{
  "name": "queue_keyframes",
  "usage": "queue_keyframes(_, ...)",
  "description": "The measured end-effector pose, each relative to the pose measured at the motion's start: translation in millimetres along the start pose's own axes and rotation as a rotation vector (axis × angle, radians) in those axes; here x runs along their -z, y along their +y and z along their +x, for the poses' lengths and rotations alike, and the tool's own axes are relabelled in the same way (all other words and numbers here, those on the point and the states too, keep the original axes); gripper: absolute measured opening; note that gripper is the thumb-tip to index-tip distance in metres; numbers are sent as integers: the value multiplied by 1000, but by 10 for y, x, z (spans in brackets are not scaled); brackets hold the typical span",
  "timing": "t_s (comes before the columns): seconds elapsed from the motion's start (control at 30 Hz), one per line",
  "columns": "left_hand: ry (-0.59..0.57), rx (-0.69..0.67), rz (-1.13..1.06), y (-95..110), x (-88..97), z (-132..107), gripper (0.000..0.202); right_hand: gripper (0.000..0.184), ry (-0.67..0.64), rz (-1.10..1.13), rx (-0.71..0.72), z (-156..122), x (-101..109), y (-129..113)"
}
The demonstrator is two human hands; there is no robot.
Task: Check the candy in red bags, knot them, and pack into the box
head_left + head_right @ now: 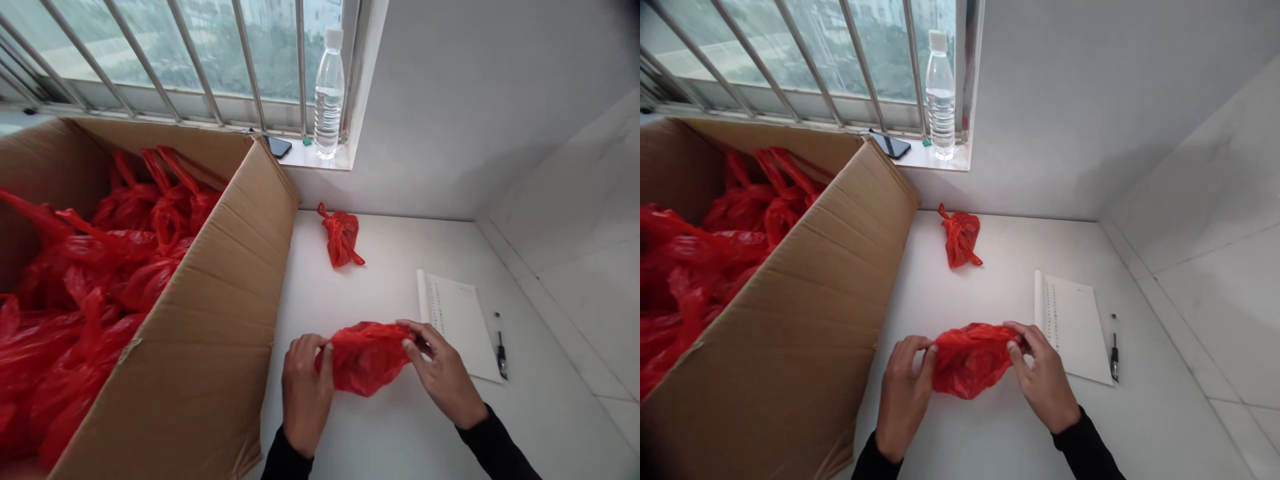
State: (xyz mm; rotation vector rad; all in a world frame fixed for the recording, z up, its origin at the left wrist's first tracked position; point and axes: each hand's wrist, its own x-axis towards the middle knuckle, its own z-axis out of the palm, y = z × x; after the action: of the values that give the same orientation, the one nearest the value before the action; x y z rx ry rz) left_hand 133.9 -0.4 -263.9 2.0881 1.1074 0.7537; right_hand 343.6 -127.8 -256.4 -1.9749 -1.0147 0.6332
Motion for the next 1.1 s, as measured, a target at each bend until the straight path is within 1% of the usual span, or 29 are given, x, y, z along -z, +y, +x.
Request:
queue_keyframes(0.07,63,16,2,-15,51,-76,15,37,11,-35,-24,-35,41,39)
queue_keyframes(0.1,68,-3,5,5,59,-102,16,39,-2,-80,-10,-49,45,34)
queue_keyframes(0.13,52,-39,9,40,58,-119,22,41,-22,-133,17,-60,38,14)
queue_keyframes(0.2,-15,-137,28,126,37,-121,43,41,-64,-216,76,-74,5,-51)
queue_keyframes(0.23,-47,-179,41,161,26,-110,45,37,-77,-228,93,-79,-10,-83)
queue_keyframes(0.27,-69,-207,55,184,19,-93,39,34,-83,-220,97,-84,-19,-105)
queue_keyframes(0.33,-67,-214,83,183,30,-57,18,33,-66,-157,46,-105,-7,-110)
queue_keyframes(0.37,-50,-202,93,166,47,-44,16,34,-43,-109,5,-122,13,-94)
queue_keyframes(0.43,-14,-180,99,131,87,-33,18,36,3,-19,-74,-171,63,-49)
queue_keyframes(0.5,4,-188,92,145,101,-41,18,39,14,39,-112,-233,93,-20)
queue_keyframes(0.57,-27,-241,85,226,65,-52,31,41,-14,60,-112,-301,92,-13)
queue_keyframes(0.63,-96,-305,89,331,-7,-50,43,42,-36,67,-102,-361,84,8)
queue_keyframes(0.67,-129,-324,94,371,-41,-41,39,43,-36,63,-101,-384,88,40)
queue_keyframes(0.73,-146,-306,109,399,-70,-18,19,44,-2,38,-110,-407,120,161)
queue_keyframes(0.77,-134,-277,112,390,-55,-11,13,46,30,20,-128,-407,145,243)
queue_keyframes(0.83,-80,-193,93,354,25,-23,11,51,108,-1,-162,-399,195,409)
queue_keyframes(0.9,-17,-107,39,328,127,-67,13,52,141,-3,-200,-394,219,517)
queue_keyframes(0.97,15,-57,-31,335,196,-121,20,48,135,-1,-208,-393,200,523)
queue_keyframes(1.0,13,-54,-62,350,208,-143,22,47,135,0,-190,-390,176,489)
queue_keyframes(1.1,-33,-92,-123,416,184,-164,34,51,133,-8,-85,-359,90,287)
